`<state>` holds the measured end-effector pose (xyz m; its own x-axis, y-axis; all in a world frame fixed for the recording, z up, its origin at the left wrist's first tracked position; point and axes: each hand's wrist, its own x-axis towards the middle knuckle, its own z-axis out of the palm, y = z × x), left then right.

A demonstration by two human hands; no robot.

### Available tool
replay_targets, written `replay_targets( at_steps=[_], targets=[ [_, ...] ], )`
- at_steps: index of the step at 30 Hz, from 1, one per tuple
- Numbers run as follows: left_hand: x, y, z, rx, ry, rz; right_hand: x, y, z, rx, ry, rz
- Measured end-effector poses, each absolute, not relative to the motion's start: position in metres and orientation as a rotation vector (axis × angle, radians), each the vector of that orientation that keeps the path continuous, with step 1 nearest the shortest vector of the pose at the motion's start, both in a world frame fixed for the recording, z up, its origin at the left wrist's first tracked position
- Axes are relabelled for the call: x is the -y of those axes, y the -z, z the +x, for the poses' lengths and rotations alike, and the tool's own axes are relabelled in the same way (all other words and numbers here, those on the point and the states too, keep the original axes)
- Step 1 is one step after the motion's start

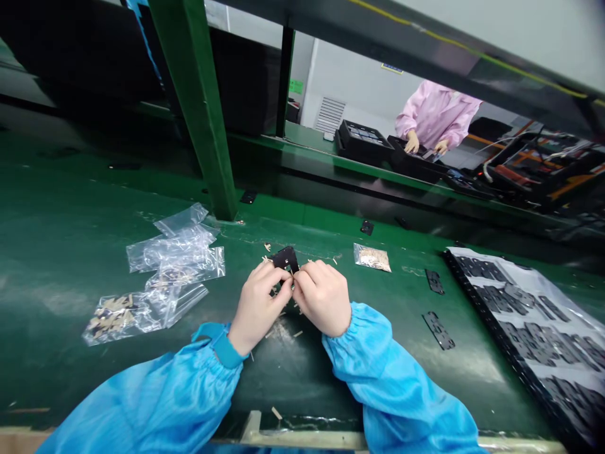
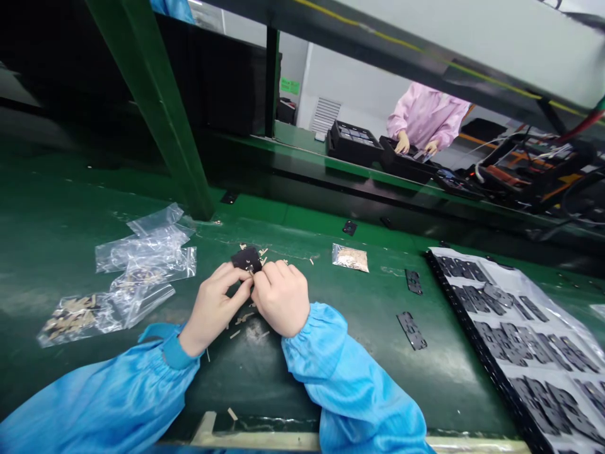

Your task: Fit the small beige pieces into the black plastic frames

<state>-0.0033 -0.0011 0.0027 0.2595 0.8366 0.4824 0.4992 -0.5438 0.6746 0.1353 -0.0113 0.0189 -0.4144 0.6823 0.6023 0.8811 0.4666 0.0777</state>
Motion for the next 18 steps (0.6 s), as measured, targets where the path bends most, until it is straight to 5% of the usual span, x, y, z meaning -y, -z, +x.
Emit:
replay_targets(
  at_steps=[18],
  targets=[
    [0.0, -0.008, -0.006, -1.208, -1.177, 2.11, 0.013, -0.03, 0.149, 2.169, 0.402, -1.373]
  ],
)
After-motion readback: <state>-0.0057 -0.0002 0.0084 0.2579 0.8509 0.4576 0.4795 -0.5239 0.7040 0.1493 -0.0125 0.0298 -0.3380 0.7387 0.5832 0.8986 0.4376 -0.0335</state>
